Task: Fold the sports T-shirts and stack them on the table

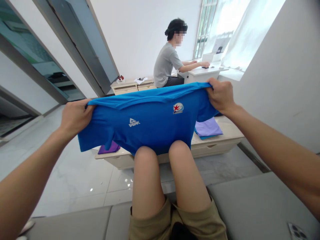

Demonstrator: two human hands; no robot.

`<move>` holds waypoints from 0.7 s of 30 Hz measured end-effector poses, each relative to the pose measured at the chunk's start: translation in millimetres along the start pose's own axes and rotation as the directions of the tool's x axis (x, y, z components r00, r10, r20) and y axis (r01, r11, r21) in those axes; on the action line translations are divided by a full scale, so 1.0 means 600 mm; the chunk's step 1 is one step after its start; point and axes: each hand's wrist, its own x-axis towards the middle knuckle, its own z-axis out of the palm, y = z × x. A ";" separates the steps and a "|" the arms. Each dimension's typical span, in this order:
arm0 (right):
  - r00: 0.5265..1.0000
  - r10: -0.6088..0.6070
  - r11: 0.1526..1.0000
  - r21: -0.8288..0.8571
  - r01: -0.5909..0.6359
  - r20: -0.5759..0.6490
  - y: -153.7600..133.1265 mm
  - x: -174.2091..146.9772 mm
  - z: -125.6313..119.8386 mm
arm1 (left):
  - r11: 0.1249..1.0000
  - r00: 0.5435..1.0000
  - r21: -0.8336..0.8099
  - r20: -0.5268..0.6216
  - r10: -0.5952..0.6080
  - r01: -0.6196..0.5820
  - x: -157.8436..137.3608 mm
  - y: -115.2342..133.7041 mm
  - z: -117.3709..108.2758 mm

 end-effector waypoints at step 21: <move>0.988 -0.006 0.910 -0.408 0.069 0.155 0.012 -0.041 0.001 | 0.933 0.973 -0.313 0.085 0.217 -0.180 -0.045 -0.050 0.083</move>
